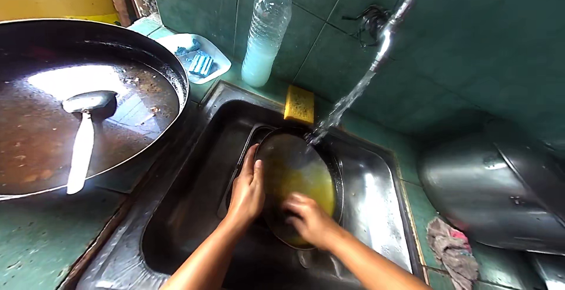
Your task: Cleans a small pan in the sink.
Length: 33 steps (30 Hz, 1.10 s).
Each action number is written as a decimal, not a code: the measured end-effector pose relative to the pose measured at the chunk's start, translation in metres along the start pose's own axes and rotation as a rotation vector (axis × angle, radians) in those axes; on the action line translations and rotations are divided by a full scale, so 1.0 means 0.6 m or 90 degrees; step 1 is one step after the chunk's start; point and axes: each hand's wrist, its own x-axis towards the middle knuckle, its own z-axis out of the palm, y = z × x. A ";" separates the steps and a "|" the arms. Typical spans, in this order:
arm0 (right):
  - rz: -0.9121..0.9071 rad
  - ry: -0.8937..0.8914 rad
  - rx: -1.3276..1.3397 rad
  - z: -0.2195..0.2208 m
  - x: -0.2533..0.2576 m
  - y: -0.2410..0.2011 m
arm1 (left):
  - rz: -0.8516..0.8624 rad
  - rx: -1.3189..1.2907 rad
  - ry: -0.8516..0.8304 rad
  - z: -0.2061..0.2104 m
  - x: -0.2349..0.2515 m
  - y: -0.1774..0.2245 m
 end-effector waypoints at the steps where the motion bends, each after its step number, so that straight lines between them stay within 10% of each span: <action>1: 0.050 0.019 -0.060 -0.017 -0.011 0.028 | -0.004 0.005 -0.004 0.000 -0.001 0.002; 5: 0.285 0.144 -0.086 -0.061 0.064 0.064 | -0.001 0.014 -0.012 0.003 -0.002 0.005; 12: 0.075 0.082 0.060 0.034 0.056 -0.071 | -0.007 0.009 -0.003 0.001 -0.002 0.002; 18: 0.280 0.184 -0.082 -0.050 0.099 0.030 | -0.012 -0.001 -0.004 0.001 -0.005 0.005; 25: 0.084 0.186 0.057 0.035 0.110 -0.065 | -0.009 0.015 0.003 0.002 -0.004 0.001; 33: 0.243 0.224 -0.031 -0.040 0.153 -0.012 | 0.009 0.009 -0.006 0.002 -0.005 0.001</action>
